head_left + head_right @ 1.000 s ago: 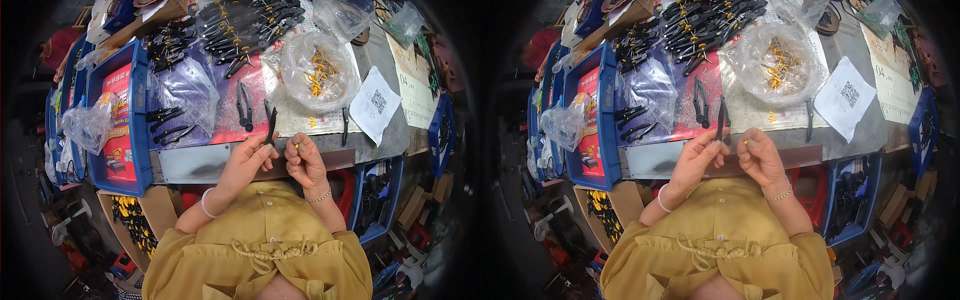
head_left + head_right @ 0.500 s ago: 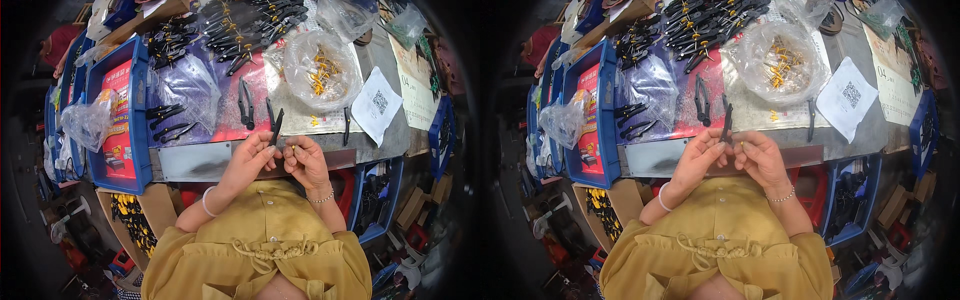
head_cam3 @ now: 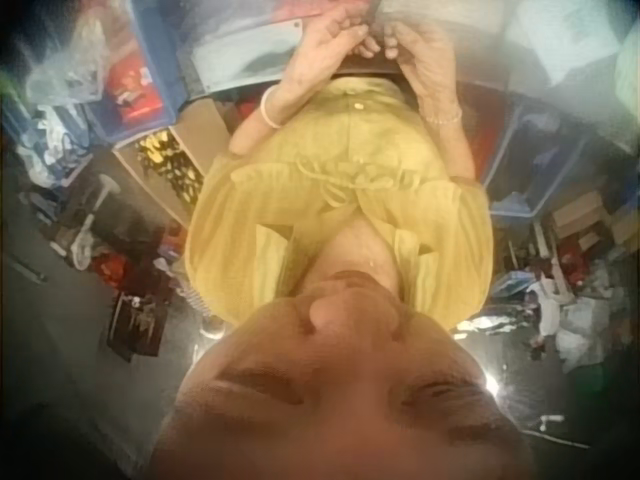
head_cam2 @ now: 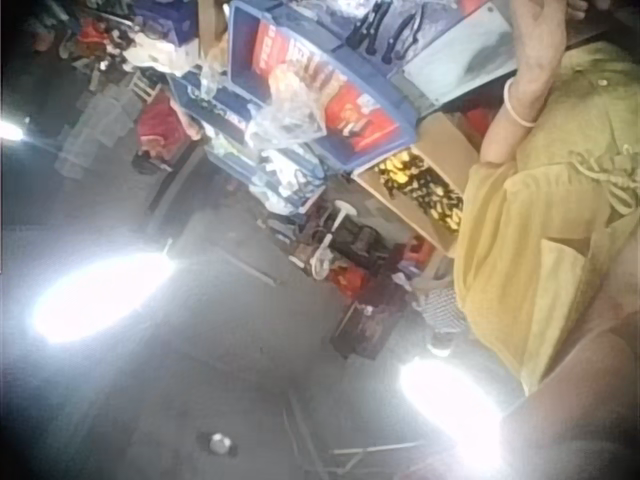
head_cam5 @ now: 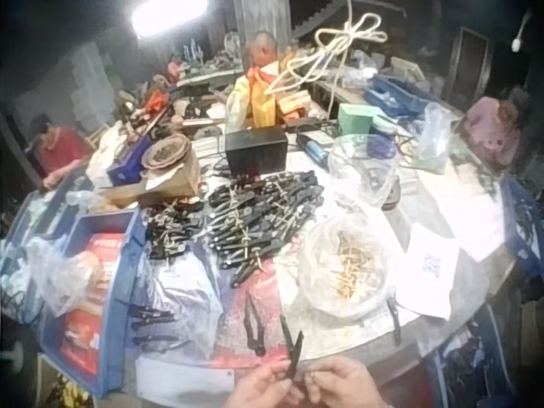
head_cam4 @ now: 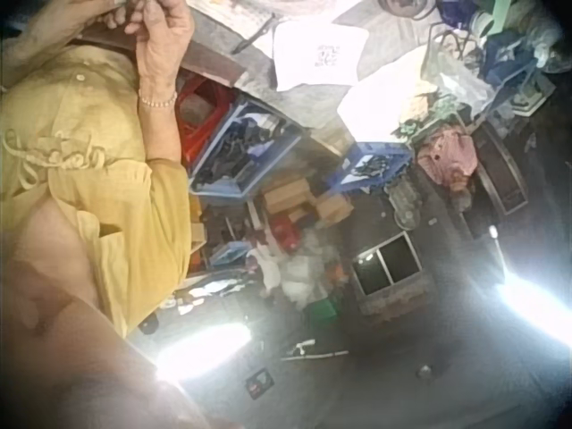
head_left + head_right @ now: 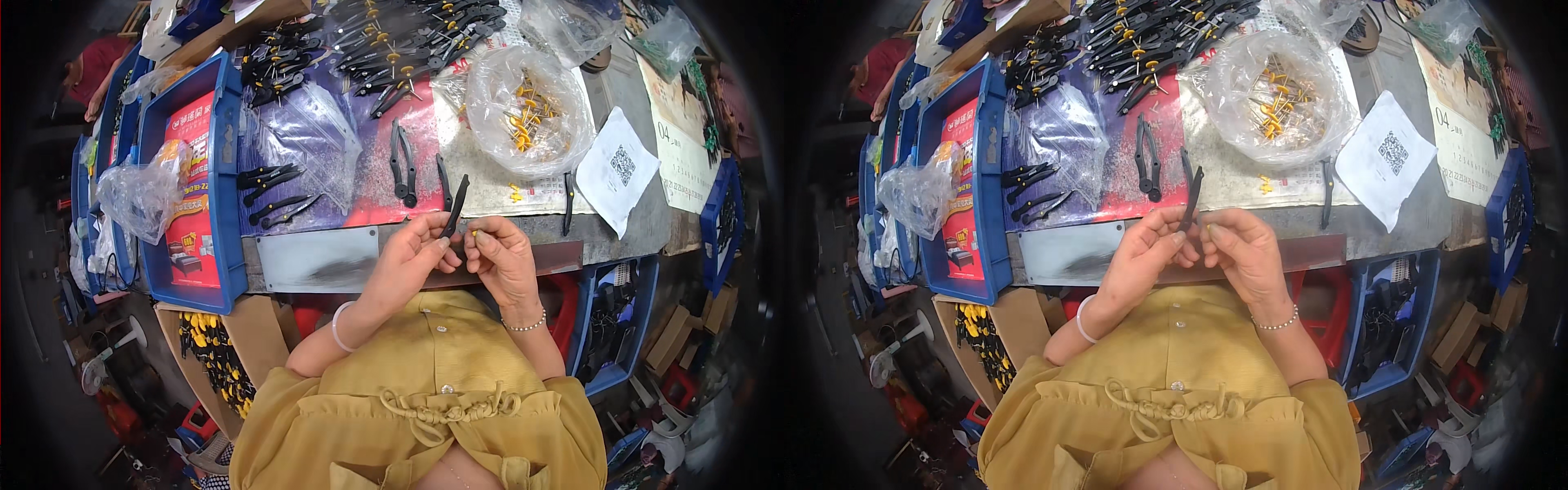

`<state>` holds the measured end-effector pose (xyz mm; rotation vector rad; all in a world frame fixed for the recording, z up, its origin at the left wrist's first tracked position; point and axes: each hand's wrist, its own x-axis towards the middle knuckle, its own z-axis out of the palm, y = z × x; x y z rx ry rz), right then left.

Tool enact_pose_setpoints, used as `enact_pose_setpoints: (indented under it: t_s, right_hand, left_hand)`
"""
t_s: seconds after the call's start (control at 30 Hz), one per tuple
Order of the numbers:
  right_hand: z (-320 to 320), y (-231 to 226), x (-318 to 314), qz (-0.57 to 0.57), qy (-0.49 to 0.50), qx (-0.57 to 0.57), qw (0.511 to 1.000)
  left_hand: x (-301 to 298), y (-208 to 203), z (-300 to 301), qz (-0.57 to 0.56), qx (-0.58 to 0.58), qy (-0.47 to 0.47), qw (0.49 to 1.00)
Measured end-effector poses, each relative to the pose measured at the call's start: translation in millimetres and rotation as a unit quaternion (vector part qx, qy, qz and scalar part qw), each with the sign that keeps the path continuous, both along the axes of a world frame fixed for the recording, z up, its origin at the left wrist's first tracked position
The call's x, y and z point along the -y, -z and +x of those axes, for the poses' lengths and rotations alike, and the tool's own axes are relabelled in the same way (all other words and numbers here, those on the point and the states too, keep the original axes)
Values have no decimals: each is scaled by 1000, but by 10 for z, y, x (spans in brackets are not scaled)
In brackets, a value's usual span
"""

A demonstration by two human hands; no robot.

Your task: The person assembles plastic tool parts by fitting small yellow pins into black handles by hand.

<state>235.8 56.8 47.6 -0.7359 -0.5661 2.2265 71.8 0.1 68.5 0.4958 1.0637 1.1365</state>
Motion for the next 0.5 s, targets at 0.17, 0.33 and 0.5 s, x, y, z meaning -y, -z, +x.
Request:
enact_pose_setpoints:
  t_s: [0.17,0.33,0.5]
  right_hand:
    - [-32,-95,16,12,-9,100,995]
    - [-53,-114,25,64,-15,152,986]
    - [-94,-163,63,143,-7,219,965]
  left_hand:
    - [-15,-27,34,4,-7,9,1000]
    - [6,7,52,28,-33,5,999]
    - [3,22,74,30,-86,9,996]
